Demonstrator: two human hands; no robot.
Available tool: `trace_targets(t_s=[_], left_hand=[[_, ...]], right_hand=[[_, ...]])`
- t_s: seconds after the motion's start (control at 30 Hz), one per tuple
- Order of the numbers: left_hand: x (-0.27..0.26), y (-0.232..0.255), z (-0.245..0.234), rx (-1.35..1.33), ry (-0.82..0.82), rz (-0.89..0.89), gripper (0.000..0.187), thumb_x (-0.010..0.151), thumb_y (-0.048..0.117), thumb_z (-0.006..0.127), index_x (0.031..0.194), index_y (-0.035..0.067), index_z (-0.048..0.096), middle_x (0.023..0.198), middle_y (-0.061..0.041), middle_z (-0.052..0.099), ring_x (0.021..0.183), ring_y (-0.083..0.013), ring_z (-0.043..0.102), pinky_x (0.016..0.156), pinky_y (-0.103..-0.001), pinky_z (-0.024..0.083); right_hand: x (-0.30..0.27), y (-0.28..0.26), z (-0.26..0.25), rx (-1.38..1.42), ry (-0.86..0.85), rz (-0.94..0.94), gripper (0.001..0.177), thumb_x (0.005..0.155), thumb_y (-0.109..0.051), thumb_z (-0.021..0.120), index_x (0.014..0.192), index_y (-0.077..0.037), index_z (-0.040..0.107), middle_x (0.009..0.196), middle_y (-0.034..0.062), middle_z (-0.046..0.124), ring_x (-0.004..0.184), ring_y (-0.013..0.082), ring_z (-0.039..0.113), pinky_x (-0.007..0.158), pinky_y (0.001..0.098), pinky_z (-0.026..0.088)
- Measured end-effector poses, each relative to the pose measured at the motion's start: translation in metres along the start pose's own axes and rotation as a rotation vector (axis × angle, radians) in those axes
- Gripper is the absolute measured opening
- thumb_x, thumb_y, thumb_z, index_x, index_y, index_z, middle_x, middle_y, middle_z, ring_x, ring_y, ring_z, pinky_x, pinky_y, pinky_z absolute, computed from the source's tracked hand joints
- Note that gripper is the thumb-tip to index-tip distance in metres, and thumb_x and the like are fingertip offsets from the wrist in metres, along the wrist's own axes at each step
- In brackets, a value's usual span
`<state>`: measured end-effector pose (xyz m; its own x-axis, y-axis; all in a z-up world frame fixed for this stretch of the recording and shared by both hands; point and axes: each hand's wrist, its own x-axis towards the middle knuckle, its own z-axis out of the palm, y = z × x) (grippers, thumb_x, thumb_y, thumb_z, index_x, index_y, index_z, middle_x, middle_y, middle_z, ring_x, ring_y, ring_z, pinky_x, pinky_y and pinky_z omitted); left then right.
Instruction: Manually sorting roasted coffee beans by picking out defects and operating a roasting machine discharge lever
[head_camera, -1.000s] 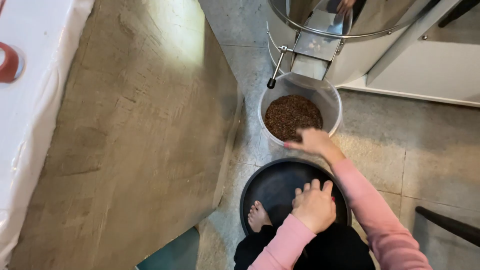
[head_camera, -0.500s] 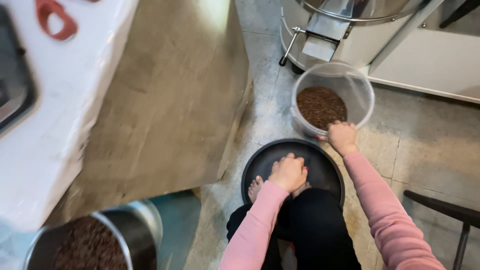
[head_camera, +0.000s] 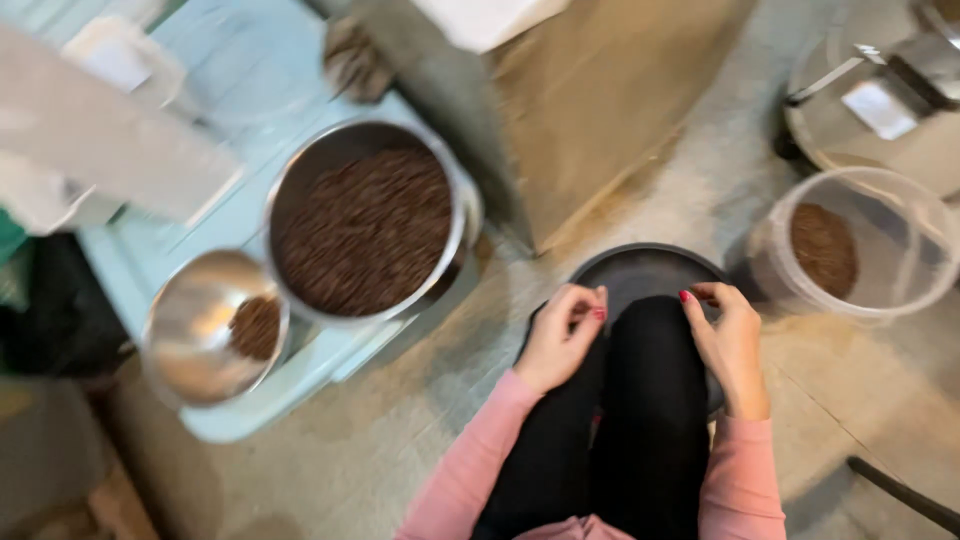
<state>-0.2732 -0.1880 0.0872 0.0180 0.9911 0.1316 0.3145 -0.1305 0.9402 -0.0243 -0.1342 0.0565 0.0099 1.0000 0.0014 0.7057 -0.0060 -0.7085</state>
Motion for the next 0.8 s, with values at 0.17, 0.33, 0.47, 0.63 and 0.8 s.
trace_targets(t_s=[0.17,0.33,0.47,0.63,0.8], left_hand=[[-0.101,-0.041,-0.095,-0.536,0.435,-0.321,0.046,0.103,0.026,0.055,0.138,0.005,0.033,0.125,-0.014,0.049,0.104,-0.0207,0.062,0.089,-0.029,0.053],[-0.112,-0.03,-0.147,-0.482,0.767,-0.313,0.075,0.102,0.035,0.059,0.154,0.005,0.016,0.137,-0.02,0.034,0.117,-0.0294,0.054,0.098,-0.042,0.052],[-0.09,-0.049,-0.17,-0.428,0.907,-0.309,0.09,0.099,0.04,0.067,0.162,0.011,0.009,0.15,-0.028,0.022,0.124,-0.0386,0.049,0.102,-0.051,0.05],[-0.074,-0.041,-0.198,-0.59,0.93,-0.395,0.106,0.092,0.048,0.074,0.163,0.018,0.001,0.147,-0.025,0.02,0.111,-0.0366,0.05,0.094,-0.057,0.053],[-0.077,-0.026,-0.221,-0.577,0.823,-0.498,0.121,0.082,0.051,0.081,0.162,0.011,0.0,0.136,-0.023,0.024,0.102,-0.0421,0.06,0.072,-0.058,0.062]], right_hand=[[-0.031,-0.12,0.029,0.087,-0.102,-0.28,0.017,0.1,-0.02,0.071,0.112,-0.008,0.074,0.103,0.0163,0.072,0.103,0.0383,0.07,0.09,0.0489,0.056],[-0.06,-0.165,0.051,0.171,-0.186,-0.358,0.015,0.096,-0.019,0.073,0.108,-0.011,0.075,0.098,0.013,0.072,0.097,0.0344,0.072,0.086,0.0455,0.056],[-0.084,-0.149,0.059,0.141,-0.249,-0.297,0.015,0.094,-0.022,0.073,0.106,-0.014,0.077,0.094,0.0088,0.072,0.095,0.0295,0.073,0.084,0.0428,0.057],[-0.092,-0.134,0.052,0.101,-0.245,-0.284,0.014,0.095,-0.023,0.073,0.107,-0.017,0.078,0.096,0.0075,0.073,0.098,0.0301,0.072,0.086,0.0436,0.056],[-0.086,-0.14,0.062,0.083,-0.248,-0.305,0.014,0.095,-0.022,0.074,0.106,-0.015,0.077,0.094,0.0086,0.073,0.099,0.0325,0.07,0.088,0.0451,0.055]])
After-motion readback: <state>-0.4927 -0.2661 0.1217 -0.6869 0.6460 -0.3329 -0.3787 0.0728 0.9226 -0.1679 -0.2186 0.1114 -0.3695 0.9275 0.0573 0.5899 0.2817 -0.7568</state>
